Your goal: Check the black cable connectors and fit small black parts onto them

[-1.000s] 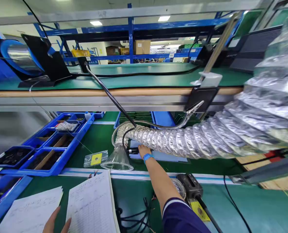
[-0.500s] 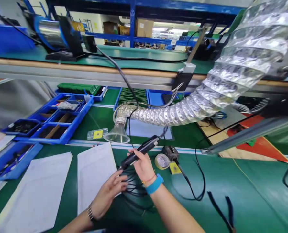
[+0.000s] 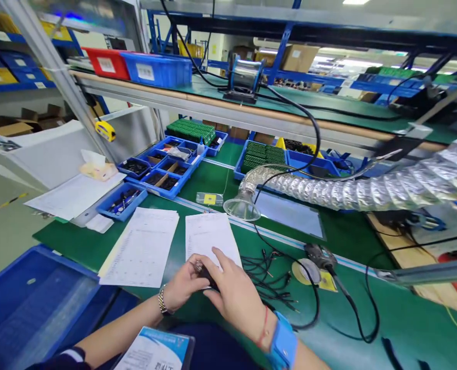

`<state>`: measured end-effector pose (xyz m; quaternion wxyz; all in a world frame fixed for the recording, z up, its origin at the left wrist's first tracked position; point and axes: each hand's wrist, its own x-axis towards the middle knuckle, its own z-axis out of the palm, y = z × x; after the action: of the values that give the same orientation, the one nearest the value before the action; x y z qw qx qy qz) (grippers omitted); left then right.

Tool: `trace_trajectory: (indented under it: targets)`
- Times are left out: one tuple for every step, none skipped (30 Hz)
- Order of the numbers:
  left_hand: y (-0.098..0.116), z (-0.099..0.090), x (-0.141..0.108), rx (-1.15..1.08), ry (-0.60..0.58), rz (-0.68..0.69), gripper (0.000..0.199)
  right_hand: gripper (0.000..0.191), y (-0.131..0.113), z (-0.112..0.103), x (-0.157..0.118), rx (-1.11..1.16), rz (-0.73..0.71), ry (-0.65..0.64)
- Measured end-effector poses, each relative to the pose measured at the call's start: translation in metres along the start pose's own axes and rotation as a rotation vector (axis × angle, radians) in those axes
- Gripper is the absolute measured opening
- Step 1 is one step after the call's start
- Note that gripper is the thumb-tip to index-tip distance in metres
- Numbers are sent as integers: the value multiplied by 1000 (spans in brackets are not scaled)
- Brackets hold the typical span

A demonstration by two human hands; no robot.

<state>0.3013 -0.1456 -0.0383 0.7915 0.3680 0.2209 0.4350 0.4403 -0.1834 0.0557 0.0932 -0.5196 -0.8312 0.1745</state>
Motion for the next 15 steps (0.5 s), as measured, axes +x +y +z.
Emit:
trace_trajectory:
  targets:
    - [3, -5, -6, 16, -19, -5, 32, 54, -4, 8, 9, -9, 30, -33]
    - [7, -11, -11, 24, -37, -20, 32, 53, -7, 19, 16, 4, 51, -55]
    - [11, -18, -15, 36, -51, -42, 31, 49, -9, 29, 21, 22, 67, -58]
    - [16, -27, -18, 64, -56, -62, 29, 45, -11, 40, 25, 35, 82, -43]
    - [22, -36, -20, 119, -55, -74, 27, 42, -12, 50, 27, 37, 94, -24]
    - [29, -46, -21, 200, -50, -75, 24, 39, -12, 58, 28, 29, 99, -18]
    - [35, -55, -22, 302, -49, -66, 22, 37, -13, 66, 29, 14, 95, -31]
    - [40, -62, -23, 410, -59, -52, 21, 34, -14, 71, 31, -6, 84, -59]
    - [43, -68, -23, 517, -85, -33, 22, 32, -15, 76, 32, -34, 75, -86]
    - [46, -72, -22, 619, -116, 0, 23, 30, -16, 80, 35, -67, 74, -102]
    - [47, -76, -20, 711, -143, 41, 24, 29, -16, 83, 37, -99, 79, -110]
    - [49, -80, -18, 791, -132, 82, 24, 28, -17, 85, 40, -128, 89, -113]
    - [51, -86, -15, 854, -77, 115, 23, 27, -16, 85, 42, -150, 101, -114]
    - [55, -95, -10, 897, 16, 135, 21, 27, -16, 84, 44, -165, 119, -110]
    - [62, -108, -5, 920, 133, 137, 20, 26, -15, 82, 45, -173, 143, -103]
